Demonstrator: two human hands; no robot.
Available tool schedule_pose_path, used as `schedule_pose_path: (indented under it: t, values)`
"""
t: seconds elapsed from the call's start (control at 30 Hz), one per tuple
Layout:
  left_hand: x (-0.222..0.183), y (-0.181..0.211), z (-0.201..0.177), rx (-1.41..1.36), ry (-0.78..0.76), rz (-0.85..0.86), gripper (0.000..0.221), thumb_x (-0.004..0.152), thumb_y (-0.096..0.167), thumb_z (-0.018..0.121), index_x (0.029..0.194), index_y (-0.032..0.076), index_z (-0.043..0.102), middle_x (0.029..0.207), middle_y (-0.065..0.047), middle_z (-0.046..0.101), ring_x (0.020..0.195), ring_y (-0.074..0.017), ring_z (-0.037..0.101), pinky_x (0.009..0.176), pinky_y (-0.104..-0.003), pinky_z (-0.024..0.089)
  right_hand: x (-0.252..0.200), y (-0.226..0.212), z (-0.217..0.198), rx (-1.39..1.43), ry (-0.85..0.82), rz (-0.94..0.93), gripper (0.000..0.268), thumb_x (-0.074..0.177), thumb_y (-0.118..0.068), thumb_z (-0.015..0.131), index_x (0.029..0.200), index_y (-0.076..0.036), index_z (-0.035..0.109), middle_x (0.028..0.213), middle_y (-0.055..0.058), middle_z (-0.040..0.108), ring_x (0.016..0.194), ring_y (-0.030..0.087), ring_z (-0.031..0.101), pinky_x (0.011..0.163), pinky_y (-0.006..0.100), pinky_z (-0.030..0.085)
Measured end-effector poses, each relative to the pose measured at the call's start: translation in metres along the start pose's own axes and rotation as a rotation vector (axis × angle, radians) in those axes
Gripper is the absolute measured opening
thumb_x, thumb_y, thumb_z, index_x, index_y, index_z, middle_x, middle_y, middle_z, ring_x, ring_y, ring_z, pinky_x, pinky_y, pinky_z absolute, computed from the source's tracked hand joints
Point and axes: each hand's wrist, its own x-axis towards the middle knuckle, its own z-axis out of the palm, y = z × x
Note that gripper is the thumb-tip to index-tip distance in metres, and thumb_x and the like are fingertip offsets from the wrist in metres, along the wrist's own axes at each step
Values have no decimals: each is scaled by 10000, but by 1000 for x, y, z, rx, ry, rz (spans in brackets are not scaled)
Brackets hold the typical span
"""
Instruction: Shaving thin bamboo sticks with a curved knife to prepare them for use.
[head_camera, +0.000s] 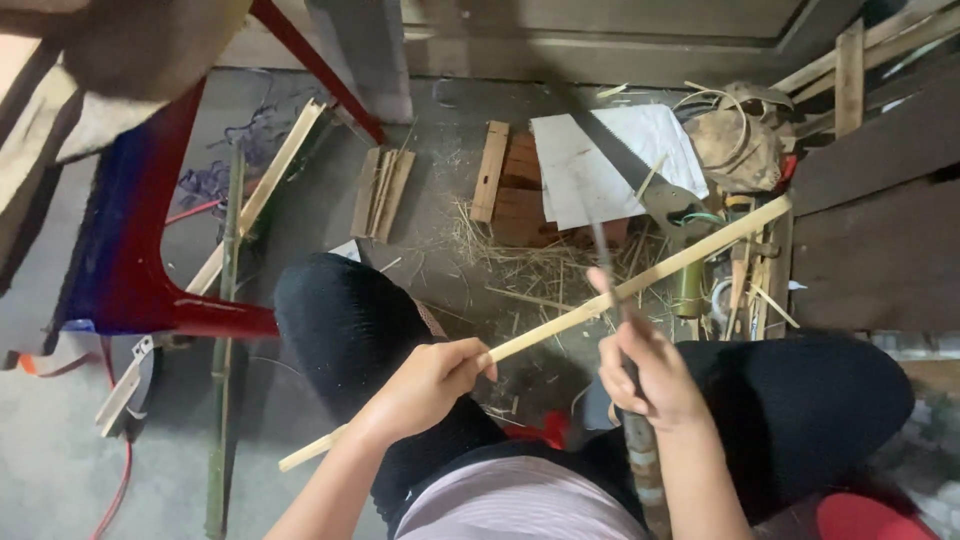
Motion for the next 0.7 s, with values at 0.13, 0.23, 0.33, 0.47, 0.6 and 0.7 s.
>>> schedule_pose_path:
  t: [0.13, 0.23, 0.33, 0.47, 0.6, 0.7]
  values:
    - [-4, 3, -20, 208, 76, -20, 186, 1001, 167, 597, 1065, 145, 770, 687, -24, 723, 607, -165, 682, 602, -282, 575, 6, 23, -24, -27, -45, 83, 576, 1053, -300, 457, 1577, -85, 356, 421, 36, 410, 218, 91, 382, 199, 172, 347]
    - [-4, -13, -58, 568, 631, 412, 478, 787, 149, 815, 1251, 138, 701, 1112, -166, 699, 1131, -426, 643, 961, -519, 499, 9, 23, -29, -41, -17, 103, 542, 1069, -290, 406, 1548, -36, 396, 412, 46, 380, 209, 99, 373, 186, 174, 323]
    - [8, -67, -89, 754, 1043, 424, 598, 770, 127, 891, 1323, 96, 667, 1308, -172, 610, 1276, -414, 560, 1133, -496, 403, 10, 22, -34, -48, -10, 99, 555, 1070, -289, 412, 1562, -34, 375, 427, 43, 391, 212, 96, 381, 184, 176, 322]
    - [0, -80, -91, 985, 836, -9, 588, 910, 362, 718, 1372, 11, 621, 1311, -242, 635, 1230, -429, 633, 1021, -507, 514, 13, 26, -37, -14, -10, 83, 530, 1075, -273, 400, 1542, -21, 409, 418, 53, 395, 204, 111, 387, 177, 186, 323]
    - [-55, 31, -99, 641, 627, 251, 292, 864, 136, 736, 1154, 139, 775, 1238, -102, 728, 1232, -394, 659, 982, -496, 536, 15, 30, -38, -6, 5, 122, 528, 1079, -257, 383, 1540, -2, 402, 413, 53, 409, 206, 116, 376, 175, 187, 308]
    - [-87, 101, -102, 649, 602, 248, 291, 853, 143, 732, 1140, 145, 774, 1229, -99, 724, 1220, -392, 658, 974, -497, 537, 14, 33, -40, -20, -68, 102, 510, 1083, -203, 381, 1534, 37, 385, 440, 112, 451, 223, 154, 460, 177, 223, 392]
